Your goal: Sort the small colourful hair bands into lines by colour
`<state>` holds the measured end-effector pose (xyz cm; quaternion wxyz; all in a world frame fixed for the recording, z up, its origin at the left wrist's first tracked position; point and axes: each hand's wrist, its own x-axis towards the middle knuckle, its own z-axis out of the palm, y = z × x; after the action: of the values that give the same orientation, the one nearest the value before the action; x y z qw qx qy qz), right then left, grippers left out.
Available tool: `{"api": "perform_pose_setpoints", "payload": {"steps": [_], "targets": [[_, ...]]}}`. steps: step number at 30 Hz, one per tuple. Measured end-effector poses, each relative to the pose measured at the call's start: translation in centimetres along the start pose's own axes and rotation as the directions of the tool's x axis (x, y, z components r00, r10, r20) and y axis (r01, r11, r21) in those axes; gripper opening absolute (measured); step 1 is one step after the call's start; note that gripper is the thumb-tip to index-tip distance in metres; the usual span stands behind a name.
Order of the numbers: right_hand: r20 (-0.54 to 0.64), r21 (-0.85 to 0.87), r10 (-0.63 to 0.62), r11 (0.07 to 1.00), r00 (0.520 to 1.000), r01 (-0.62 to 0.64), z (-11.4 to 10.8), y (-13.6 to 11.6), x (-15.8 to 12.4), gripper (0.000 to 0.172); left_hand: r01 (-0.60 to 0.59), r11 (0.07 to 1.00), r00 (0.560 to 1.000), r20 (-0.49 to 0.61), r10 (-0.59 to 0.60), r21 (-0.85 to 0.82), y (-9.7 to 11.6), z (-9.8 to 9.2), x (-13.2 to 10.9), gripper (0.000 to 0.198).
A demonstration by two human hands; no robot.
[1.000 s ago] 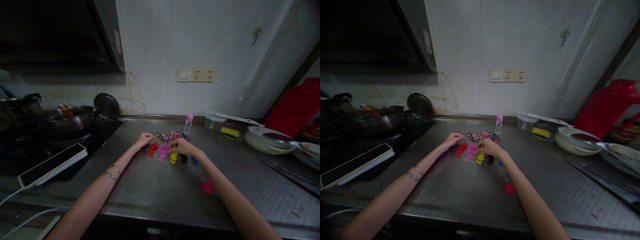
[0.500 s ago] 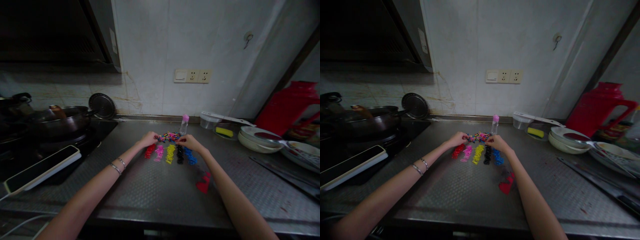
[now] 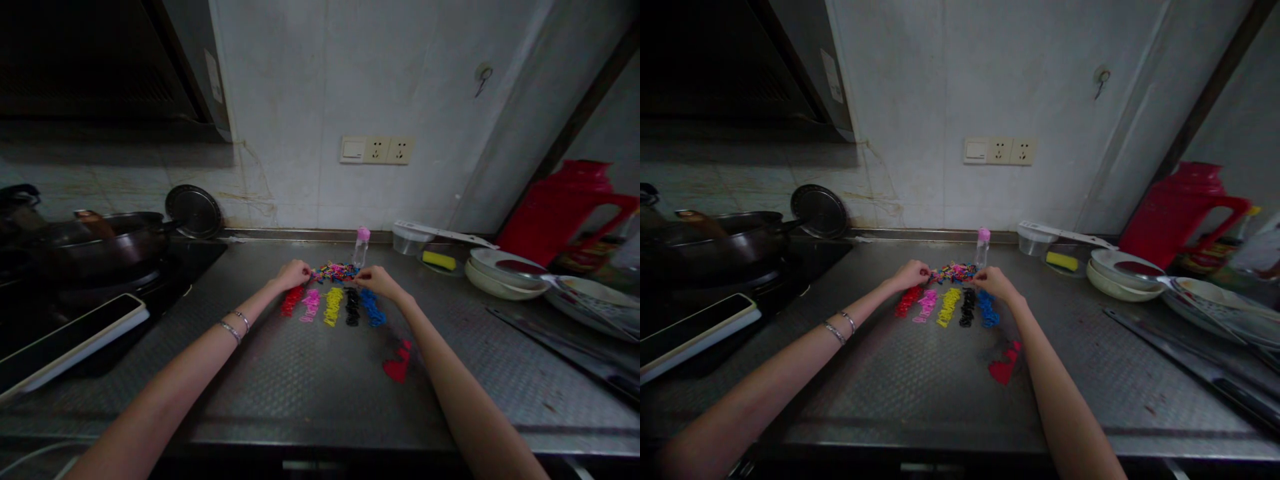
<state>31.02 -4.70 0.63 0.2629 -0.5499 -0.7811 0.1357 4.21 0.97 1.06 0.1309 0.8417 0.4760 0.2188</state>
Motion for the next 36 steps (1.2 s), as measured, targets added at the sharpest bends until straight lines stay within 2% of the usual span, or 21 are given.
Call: {"api": "perform_pose_setpoints", "payload": {"steps": [5,9,12,14,17,20,24,27,29,32,36], "targets": [[-0.042,-0.056,0.096,0.994,0.994,-0.098,-0.2,1.4,-0.1,0.026,0.009,1.000,0.999,-0.034,-0.009,-0.022,1.1,-0.6,0.2,0.017],[-0.062,-0.092,0.147,0.984,0.987,-0.152,0.0,2.0,-0.2,0.023,-0.104,0.991,0.995,-0.008,0.103,-0.088,3.8,-0.1,-0.1,0.018],[-0.049,-0.108,0.131,0.985,0.990,-0.136,0.3,2.0,-0.1,0.022,-0.240,0.964,0.967,0.053,0.247,-0.115,6.4,1.0,-0.8,0.020],[-0.040,-0.112,0.117,0.986,0.992,-0.121,0.6,1.9,0.1,0.022,-0.286,0.954,0.951,0.099,0.294,-0.090,8.1,1.7,-1.2,0.020],[-0.040,-0.125,0.106,0.986,0.994,-0.110,0.9,1.7,0.3,0.023,-0.326,0.944,0.933,0.147,0.329,-0.046,9.8,2.7,-1.8,0.020],[-0.036,-0.135,0.107,0.985,0.994,-0.111,0.8,1.3,0.3,0.023,-0.337,0.940,0.919,0.199,0.339,-0.046,10.4,3.4,-2.1,0.019],[-0.081,-0.188,0.197,0.960,0.977,-0.209,0.2,0.8,-0.3,0.023,-0.321,0.938,0.927,0.156,0.340,-0.133,9.5,3.5,-1.9,0.022],[-0.173,-0.235,0.308,0.909,0.935,-0.343,-0.2,0.7,-0.8,0.026,-0.278,0.939,0.950,0.090,0.300,-0.201,7.7,2.7,-1.6,0.029],[-0.193,-0.247,0.331,0.895,0.924,-0.372,-0.2,0.7,-1.0,0.027,-0.224,0.943,0.968,0.058,0.245,-0.246,5.9,1.8,-1.4,0.033],[-0.149,-0.268,0.278,0.913,0.949,-0.309,0.0,1.0,-1.0,0.027,-0.077,0.944,0.996,0.019,0.087,-0.320,2.7,0.3,-1.3,0.035],[-0.076,-0.304,0.168,0.935,0.983,-0.183,0.3,1.2,-0.6,0.027,0.093,0.920,0.992,-0.041,-0.117,-0.380,-1.5,-1.3,-1.6,0.036]]}}
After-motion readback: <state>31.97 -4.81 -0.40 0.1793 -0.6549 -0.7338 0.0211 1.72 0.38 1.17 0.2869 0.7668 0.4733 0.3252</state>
